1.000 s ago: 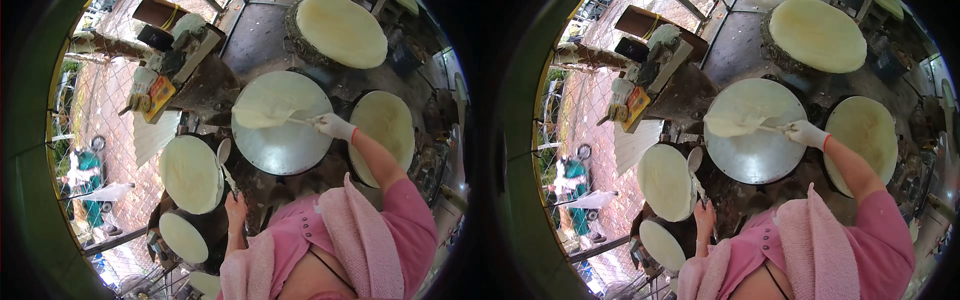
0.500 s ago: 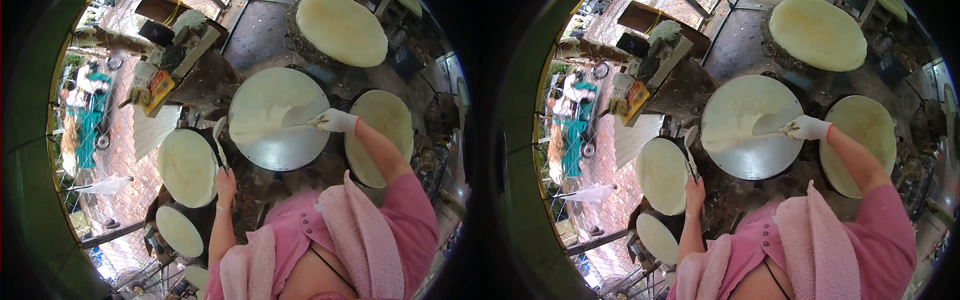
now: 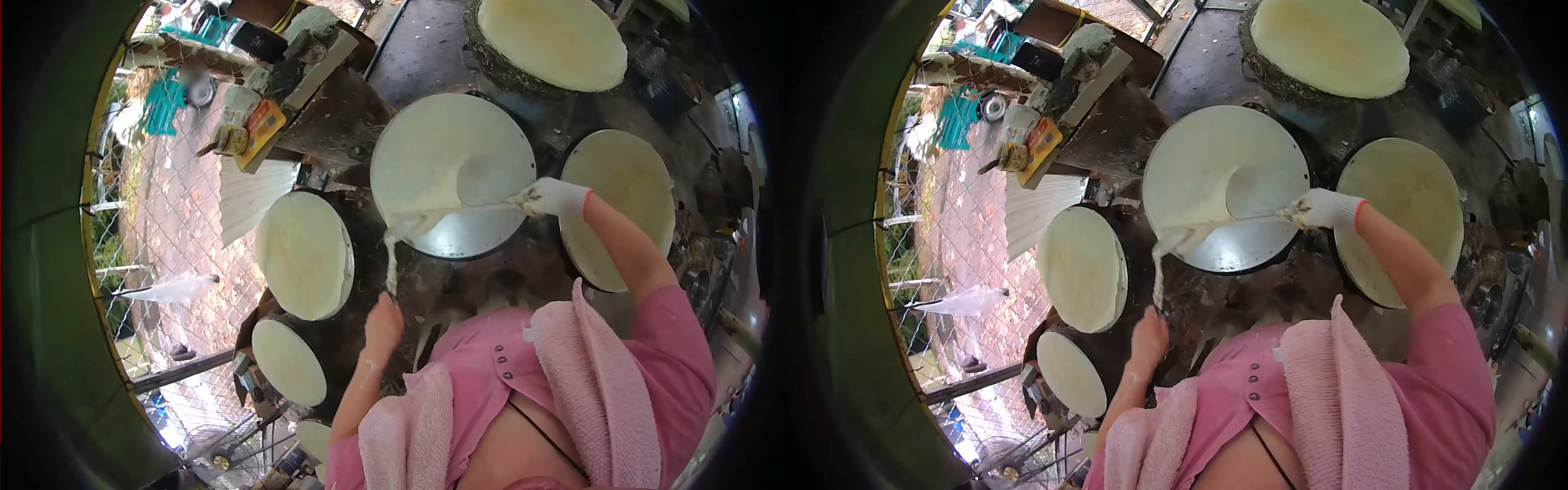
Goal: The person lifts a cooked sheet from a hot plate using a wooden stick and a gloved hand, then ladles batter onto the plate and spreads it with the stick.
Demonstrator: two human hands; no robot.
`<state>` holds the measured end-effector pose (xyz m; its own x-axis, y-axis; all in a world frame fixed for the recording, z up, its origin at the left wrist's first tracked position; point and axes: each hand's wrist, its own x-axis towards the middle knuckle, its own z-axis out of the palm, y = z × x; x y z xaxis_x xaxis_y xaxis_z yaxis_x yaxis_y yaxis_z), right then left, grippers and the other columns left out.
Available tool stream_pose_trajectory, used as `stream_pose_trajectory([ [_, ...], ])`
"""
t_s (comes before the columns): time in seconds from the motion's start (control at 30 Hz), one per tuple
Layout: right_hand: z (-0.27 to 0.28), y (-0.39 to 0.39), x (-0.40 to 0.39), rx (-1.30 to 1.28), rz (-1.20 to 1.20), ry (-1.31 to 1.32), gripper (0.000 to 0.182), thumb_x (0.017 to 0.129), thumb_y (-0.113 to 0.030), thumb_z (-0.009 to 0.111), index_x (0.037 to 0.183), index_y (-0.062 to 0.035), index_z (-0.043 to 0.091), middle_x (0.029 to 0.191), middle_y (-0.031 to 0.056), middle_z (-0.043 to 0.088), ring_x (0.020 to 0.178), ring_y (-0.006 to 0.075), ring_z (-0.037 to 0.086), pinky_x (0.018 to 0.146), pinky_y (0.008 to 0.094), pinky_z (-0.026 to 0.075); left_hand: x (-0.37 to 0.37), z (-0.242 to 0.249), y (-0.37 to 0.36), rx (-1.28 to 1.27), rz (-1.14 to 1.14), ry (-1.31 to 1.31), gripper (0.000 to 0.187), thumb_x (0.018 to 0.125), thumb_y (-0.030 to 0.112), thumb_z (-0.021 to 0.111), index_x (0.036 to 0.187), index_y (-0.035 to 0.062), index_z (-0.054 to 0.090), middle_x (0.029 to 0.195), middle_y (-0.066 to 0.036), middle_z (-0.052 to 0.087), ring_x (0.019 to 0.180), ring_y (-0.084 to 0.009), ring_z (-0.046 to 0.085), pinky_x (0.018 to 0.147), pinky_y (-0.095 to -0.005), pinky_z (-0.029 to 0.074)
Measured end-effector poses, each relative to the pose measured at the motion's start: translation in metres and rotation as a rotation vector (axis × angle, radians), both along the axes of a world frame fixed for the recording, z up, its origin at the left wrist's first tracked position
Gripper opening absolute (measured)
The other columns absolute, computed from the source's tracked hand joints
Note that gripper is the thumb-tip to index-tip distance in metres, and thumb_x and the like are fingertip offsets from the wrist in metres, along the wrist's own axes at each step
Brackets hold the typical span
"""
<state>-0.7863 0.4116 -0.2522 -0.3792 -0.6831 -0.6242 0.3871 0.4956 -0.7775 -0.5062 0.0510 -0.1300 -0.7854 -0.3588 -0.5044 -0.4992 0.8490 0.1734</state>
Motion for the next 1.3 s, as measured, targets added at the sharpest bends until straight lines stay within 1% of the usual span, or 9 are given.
stream_pose_trajectory([
  [0.1,0.053,0.031,0.056,0.029,-0.055,0.201,0.038,0.083,-0.015,0.066,0.12,-0.005,0.066,0.083,0.0032,0.064,0.074,0.0096,0.057,0.068,0.0245,0.047,0.036,-0.008,0.023,0.18,-0.005,-0.007,0.018,0.093,0.02,0.049,0.099,0.0028,0.046,0.083,-0.03,0.064,0.08,-0.0485,0.063,0.071,-0.0573,0.049],
  [0.2,0.071,0.017,0.134,-0.155,-0.611,-0.219,0.055,0.075,-0.021,0.079,0.126,-0.0097,0.06,0.079,0.0009,0.062,0.054,0.0073,0.055,0.04,0.0212,0.039,0.041,-0.033,0.015,0.329,-0.081,0.015,0.017,0.091,0.017,0.046,0.099,0.0018,0.045,0.081,-0.032,0.062,0.081,-0.0507,0.061,0.071,-0.0576,0.047],
  [0.33,0.081,-0.076,0.192,-0.249,-0.682,-0.759,0.01,0.089,-0.02,0.066,0.09,-0.0159,0.057,0.062,-0.0053,0.048,0.043,0.0017,0.039,0.037,0.0176,0.025,0.015,-0.007,-0.031,0.553,-0.151,0.292,0.024,0.094,0.019,0.055,0.108,0.0006,0.05,0.08,-0.029,0.062,0.078,-0.0479,0.061,0.066,-0.0524,0.047],
  [0.5,0.054,-0.236,0.228,-0.289,-0.808,-0.329,0.012,0.095,-0.027,0.057,0.103,-0.0188,0.056,0.068,-0.002,0.054,0.048,0.0088,0.049,0.041,0.0286,0.041,0.022,0.027,-0.084,0.387,0.026,0.606,0.022,0.094,0.018,0.057,0.106,0.0002,0.052,0.082,-0.026,0.061,0.08,-0.0466,0.061,0.066,-0.0495,0.047],
  [0.67,-0.012,-0.273,0.253,0.525,-0.79,0.544,0.026,0.094,-0.032,0.049,0.106,-0.0106,0.058,0.092,0.0183,0.067,0.084,0.0376,0.065,0.074,0.0439,0.051,0.058,0.007,-0.125,0.418,0.098,0.741,0.015,0.092,0.015,0.057,0.096,0.0005,0.056,0.069,-0.015,0.056,0.063,-0.0273,0.055,0.06,-0.0396,0.044],
  [0.83,-0.098,-0.193,0.261,0.469,-1.045,0.544,0.022,0.097,-0.028,0.047,0.104,-0.0097,0.057,0.069,0.0097,0.061,0.051,0.0219,0.059,0.047,0.0365,0.048,0.092,-0.003,-0.13,0.437,0.218,0.68,0.013,0.091,0.013,0.057,0.091,-0.0006,0.056,0.068,-0.012,0.057,0.06,-0.0212,0.055,0.057,-0.0357,0.044],
  [0.97,0.018,-0.208,0.254,0.168,-1.154,0.033,0.021,0.097,-0.029,0.048,0.104,-0.0103,0.056,0.063,0.0064,0.055,0.037,0.0148,0.048,0.036,0.0315,0.042,0.097,-0.005,-0.111,0.415,0.258,0.695,0.017,0.091,0.015,0.058,0.096,-0.0017,0.057,0.074,-0.017,0.06,0.067,-0.0284,0.059,0.064,-0.0385,0.047],
  [1.07,0.018,-0.18,0.271,0.6,-0.502,0.576,0.045,0.095,-0.039,0.048,0.123,-0.006,0.059,0.1,0.0301,0.064,0.097,0.0458,0.06,0.085,0.052,0.046,0.094,-0.002,-0.091,0.52,0.425,0.518,0.018,0.09,0.014,0.058,0.098,-0.0026,0.057,0.076,-0.016,0.062,0.07,-0.0268,0.062,0.067,-0.038,0.049],
  [1.3,0.011,-0.082,0.203,0.54,-0.704,0.741,0.031,0.095,-0.031,0.046,0.097,-0.0038,0.06,0.083,0.0262,0.065,0.079,0.0456,0.063,0.068,0.0533,0.049,0.072,0.03,-0.019,0.67,0.518,0.52,0.011,0.094,0.012,0.055,0.089,0.002,0.054,0.063,-0.003,0.054,0.046,-0.0102,0.048,0.043,-0.0279,0.038],
])
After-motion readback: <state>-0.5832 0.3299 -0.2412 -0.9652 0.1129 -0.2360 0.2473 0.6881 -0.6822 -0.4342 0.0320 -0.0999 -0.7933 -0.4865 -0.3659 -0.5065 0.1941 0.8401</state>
